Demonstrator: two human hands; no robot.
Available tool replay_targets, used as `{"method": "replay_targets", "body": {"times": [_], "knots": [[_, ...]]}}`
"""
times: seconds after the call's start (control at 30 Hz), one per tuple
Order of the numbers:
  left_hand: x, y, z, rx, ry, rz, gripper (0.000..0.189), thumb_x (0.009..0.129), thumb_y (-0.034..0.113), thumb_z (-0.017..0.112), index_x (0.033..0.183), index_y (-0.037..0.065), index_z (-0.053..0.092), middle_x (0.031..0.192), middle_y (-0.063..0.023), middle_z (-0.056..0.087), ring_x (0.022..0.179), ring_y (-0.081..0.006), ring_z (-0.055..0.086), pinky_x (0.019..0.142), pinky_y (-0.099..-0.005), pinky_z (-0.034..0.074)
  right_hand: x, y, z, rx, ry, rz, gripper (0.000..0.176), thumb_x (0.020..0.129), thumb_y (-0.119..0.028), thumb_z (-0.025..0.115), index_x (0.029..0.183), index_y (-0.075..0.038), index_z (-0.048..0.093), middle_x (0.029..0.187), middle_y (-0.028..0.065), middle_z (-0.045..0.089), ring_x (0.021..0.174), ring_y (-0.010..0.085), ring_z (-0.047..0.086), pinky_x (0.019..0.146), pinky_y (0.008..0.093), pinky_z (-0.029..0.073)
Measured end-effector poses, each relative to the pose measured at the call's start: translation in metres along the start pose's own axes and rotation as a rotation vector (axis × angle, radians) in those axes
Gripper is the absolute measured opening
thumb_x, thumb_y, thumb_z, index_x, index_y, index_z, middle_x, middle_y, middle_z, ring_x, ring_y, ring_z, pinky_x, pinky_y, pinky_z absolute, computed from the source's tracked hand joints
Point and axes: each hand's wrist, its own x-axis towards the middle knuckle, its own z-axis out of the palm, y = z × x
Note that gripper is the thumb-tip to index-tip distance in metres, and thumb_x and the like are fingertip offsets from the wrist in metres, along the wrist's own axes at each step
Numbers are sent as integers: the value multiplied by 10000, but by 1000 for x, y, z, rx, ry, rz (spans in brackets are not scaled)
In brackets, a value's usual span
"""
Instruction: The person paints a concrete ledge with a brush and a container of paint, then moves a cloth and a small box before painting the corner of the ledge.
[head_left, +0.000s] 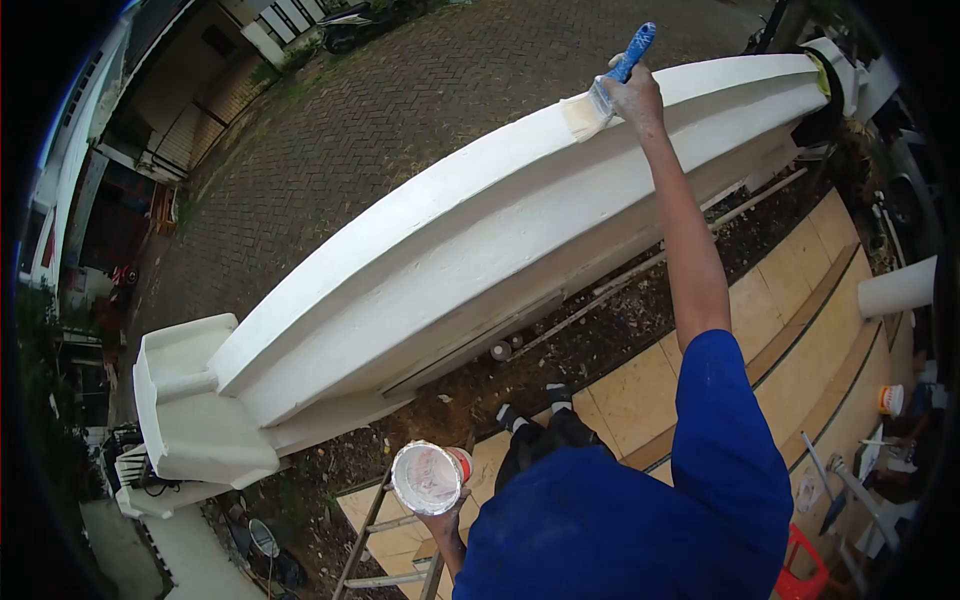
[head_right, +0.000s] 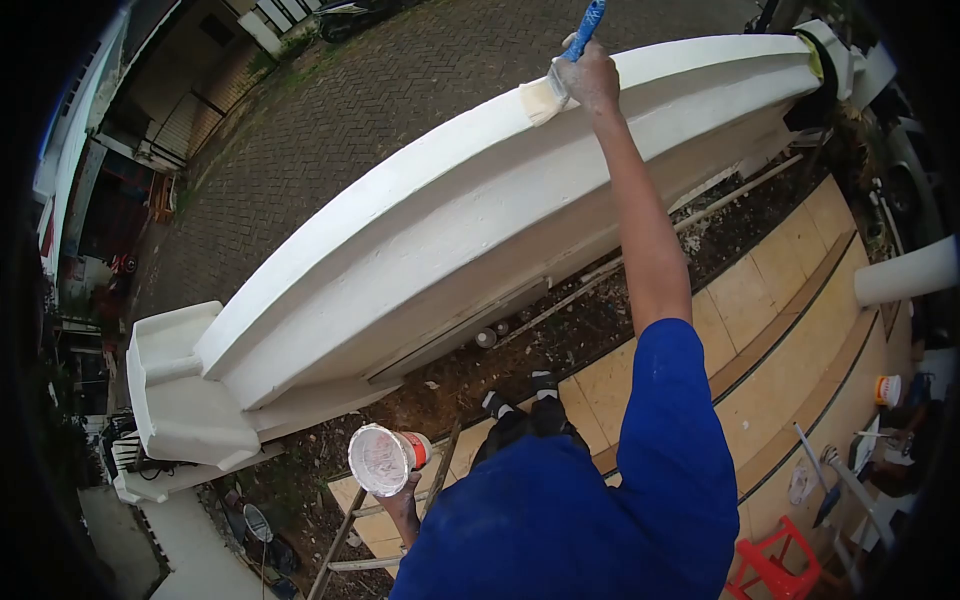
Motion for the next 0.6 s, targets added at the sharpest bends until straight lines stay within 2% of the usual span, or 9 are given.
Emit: {"method": "replay_targets", "body": {"times": [0.03, 0.13, 0.27, 0.3, 0.4, 0.47, 0.5, 0.57, 0.6], "knots": [[-4, -1, -3, 13, 9, -21, 1124, 421, 244, 936, 1353, 43, 339, 1258, -114, 506, 1148, -258, 502, 1007, -405, 401, 13, 9, -31, -207, 126, -13, 227, 744, -134, 631, 964, -110, 579, 761, 80, 657, 732, 262, 665, 690, 375, 525], [-13, -3, -14, 47, 16, -62, 1118, 417, 255, 936, 1343, 41, 347, 1257, -113, 506, 1137, -254, 510, 1002, -410, 409, -9, -21, -35, -438, 238, -337, 192, 770, -82, 594, 956, -119, 573, 780, 91, 658, 714, 284, 660, 651, 392, 530], [0, 4, 8, 163, 25, -154, 1111, 397, 264, 942, 1320, 34, 367, 1252, -104, 512, 1130, -238, 517, 1003, -389, 411, -142, -86, 61, -78, -25, -724, 174, 752, -4, 620, 899, -75, 559, 656, 89, 514, 588, 273, 605, 519, 380, 503], [4, 5, 18, 132, -9, -131, 1114, 398, 260, 942, 1323, 35, 363, 1254, -104, 510, 1133, -238, 515, 1004, -388, 410, -162, -97, 67, 119, -142, -686, 255, 744, -15, 649, 962, -81, 536, 747, 79, 564, 671, 260, 611, 603, 357, 499], [4, 9, 26, 131, -71, -90, 1123, 401, 237, 939, 1337, 39, 350, 1269, -104, 500, 1148, -240, 506, 1006, -389, 406, -135, -82, 45, 586, -132, -450, 169, 774, -71, 650, 918, -46, 565, 758, 86, 613, 685, 253, 644, 618, 349, 514], [-1, 7, 24, 132, -83, -57, 1121, 408, 236, 937, 1340, 39, 346, 1274, -103, 496, 1152, -241, 503, 1007, -391, 404, -82, -21, 13, 356, -18, -196, 181, 775, -95, 662, 921, -39, 570, 760, 86, 638, 656, 221, 637, 670, 343, 515], [-4, 5, 26, 125, -88, -37, 1120, 411, 235, 937, 1342, 38, 344, 1276, -103, 494, 1154, -242, 501, 1007, -393, 403, -54, 11, -4, 418, 89, -113, 169, 773, -99, 661, 911, -45, 581, 743, 86, 642, 664, 210, 642, 655, 335, 515], [-9, 12, 33, 91, -67, -57, 1089, 427, 239, 930, 1332, 34, 360, 1258, -106, 507, 1133, -240, 516, 984, -393, 426, -14, 41, -44, -48, 386, -279, 141, 774, -70, 623, 909, -66, 586, 764, 88, 652, 660, 248, 657, 618, 360, 525], [-11, 14, 35, 69, -61, -71, 1079, 430, 236, 928, 1329, 33, 365, 1251, -107, 512, 1124, -240, 522, 976, -393, 433, -9, 27, -49, -143, 380, -345, 148, 775, -59, 613, 921, -69, 590, 759, 94, 646, 651, 263, 654, 603, 375, 525]]}}
